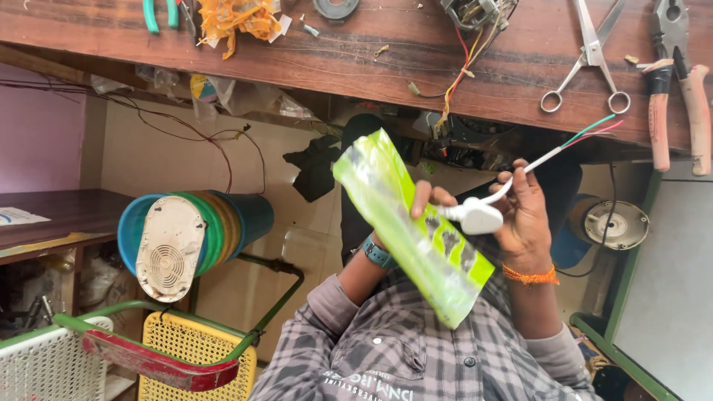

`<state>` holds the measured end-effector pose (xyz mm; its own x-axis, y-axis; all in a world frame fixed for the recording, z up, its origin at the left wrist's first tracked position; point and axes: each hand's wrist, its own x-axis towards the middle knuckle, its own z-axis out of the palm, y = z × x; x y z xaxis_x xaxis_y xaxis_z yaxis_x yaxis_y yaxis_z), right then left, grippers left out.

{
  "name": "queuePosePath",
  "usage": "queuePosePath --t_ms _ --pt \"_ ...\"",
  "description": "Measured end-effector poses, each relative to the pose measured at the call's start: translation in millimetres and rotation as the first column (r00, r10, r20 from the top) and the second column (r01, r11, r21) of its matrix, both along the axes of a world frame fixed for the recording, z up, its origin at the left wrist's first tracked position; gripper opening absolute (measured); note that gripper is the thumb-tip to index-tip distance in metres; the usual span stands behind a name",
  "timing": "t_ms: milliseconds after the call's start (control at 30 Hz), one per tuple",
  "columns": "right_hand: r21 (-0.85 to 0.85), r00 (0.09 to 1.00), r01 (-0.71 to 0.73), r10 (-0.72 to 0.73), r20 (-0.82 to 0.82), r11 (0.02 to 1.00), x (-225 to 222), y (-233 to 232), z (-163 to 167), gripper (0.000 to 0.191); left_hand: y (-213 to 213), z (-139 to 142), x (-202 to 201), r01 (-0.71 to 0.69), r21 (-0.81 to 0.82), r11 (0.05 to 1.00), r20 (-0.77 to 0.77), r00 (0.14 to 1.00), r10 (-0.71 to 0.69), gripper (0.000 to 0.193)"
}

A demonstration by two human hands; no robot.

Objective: The person sits on a chair and cuts open the plastic packaging of a white cable with scissors. They unwrap the coiled cable, separate the inner colored wires, cut and strip the wire ends, twist the strands, and use a screwdriver on a component while handling the motor unit on the workbench.

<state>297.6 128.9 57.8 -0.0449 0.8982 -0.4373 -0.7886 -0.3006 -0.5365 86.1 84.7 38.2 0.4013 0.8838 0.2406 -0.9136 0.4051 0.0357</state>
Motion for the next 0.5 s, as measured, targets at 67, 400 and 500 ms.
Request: queuePosePath --t_ms 67,400,500 --pt "0.145 0.980 0.019 -0.048 0.192 0.989 1.7 -4.6 14.9 0.022 1.7 -1.3 -6.6 0.018 0.078 0.997 -0.244 0.970 0.002 0.041" --pt "0.385 0.731 -0.189 -0.132 0.669 0.904 -16.5 7.2 92.3 0.014 36.7 8.9 -54.6 0.114 0.192 0.975 -0.763 0.642 0.076 0.039" --pt "0.355 0.721 -0.296 -0.036 0.692 0.887 -17.1 4.1 83.7 0.013 36.2 -1.4 -59.6 -0.044 0.230 0.972 -0.517 0.841 0.160 0.045"
